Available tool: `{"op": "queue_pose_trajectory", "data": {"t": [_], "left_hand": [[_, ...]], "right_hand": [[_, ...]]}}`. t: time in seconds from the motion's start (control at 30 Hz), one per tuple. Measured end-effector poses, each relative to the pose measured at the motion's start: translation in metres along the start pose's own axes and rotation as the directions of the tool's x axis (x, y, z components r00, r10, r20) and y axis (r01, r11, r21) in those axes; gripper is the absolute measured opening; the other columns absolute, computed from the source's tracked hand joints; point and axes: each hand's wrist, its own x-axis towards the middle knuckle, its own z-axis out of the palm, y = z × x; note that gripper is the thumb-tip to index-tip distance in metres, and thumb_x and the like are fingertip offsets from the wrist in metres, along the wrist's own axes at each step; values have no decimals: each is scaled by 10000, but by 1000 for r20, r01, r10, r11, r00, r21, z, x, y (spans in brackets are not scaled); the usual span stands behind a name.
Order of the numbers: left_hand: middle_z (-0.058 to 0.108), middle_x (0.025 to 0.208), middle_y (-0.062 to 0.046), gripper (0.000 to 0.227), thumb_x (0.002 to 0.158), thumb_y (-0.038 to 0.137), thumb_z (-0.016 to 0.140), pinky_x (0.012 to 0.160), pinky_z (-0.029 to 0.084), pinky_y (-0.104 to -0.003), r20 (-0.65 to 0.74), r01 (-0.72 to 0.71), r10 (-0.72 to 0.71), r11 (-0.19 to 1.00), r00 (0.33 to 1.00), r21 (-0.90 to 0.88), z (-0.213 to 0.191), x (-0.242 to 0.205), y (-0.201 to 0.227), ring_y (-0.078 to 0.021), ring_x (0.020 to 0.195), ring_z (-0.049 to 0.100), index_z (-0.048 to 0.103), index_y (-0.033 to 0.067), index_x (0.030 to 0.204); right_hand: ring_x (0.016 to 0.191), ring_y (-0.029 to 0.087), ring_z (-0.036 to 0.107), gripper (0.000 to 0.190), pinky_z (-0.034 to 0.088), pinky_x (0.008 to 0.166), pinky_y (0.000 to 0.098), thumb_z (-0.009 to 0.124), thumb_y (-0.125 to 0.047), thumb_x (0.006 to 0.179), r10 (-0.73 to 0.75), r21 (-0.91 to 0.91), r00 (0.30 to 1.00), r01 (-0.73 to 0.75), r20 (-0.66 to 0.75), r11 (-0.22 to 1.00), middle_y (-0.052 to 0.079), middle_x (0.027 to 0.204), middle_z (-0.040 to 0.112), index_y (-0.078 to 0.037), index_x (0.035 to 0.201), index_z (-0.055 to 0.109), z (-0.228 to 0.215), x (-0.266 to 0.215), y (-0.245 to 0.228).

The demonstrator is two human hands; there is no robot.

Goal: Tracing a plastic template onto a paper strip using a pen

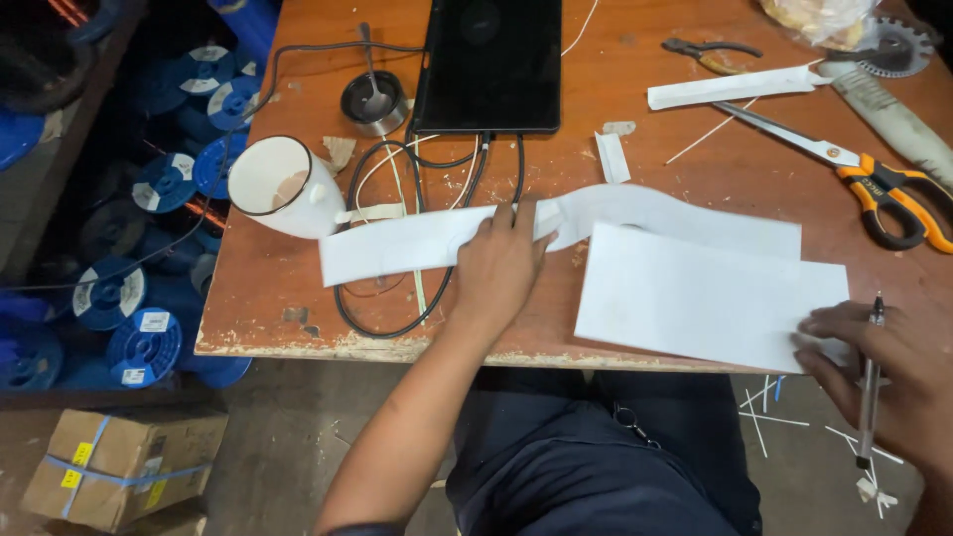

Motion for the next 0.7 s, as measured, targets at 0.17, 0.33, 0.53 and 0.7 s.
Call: {"op": "queue_pose_trajectory", "data": {"t": [0.17,0.33,0.53,0.7], "left_hand": [[589,1294,-127,609,855,211,643,672,542,-563,104,33,-8,970,995,-239,-30,17,0,-377,1058,622,451,111,1424],[592,1196,-108,598,809,179,610,641,508,-576,72,53,-34,961,997,-272,-81,-22,-7,-404,962,622,487,130,1392],[611,1212,-150,531,872,341,559,668,518,-541,198,125,-62,938,978,-323,-116,-82,-4,-392,1037,604,495,120,1350],[540,1162,-196,370,917,260,467,620,518,-586,310,128,-3,915,951,-384,-108,-83,1,-438,913,598,519,63,1226]], "right_hand": [[926,282,674,187,499,924,416,761,-86,854,-124,-95,992,124,9,988,100,970,708,-31,995,651,-4,8,7],[1049,239,651,293,501,940,398,775,-149,805,-135,-89,989,141,67,986,63,1162,715,-82,1067,662,11,32,-32],[1074,260,639,305,504,952,376,712,-163,848,-183,-38,967,193,179,981,70,1140,684,-80,1136,656,37,74,-62],[1028,196,688,250,507,915,319,748,-136,831,-78,110,990,65,115,992,62,1138,731,-85,1071,701,45,94,-100]]}}
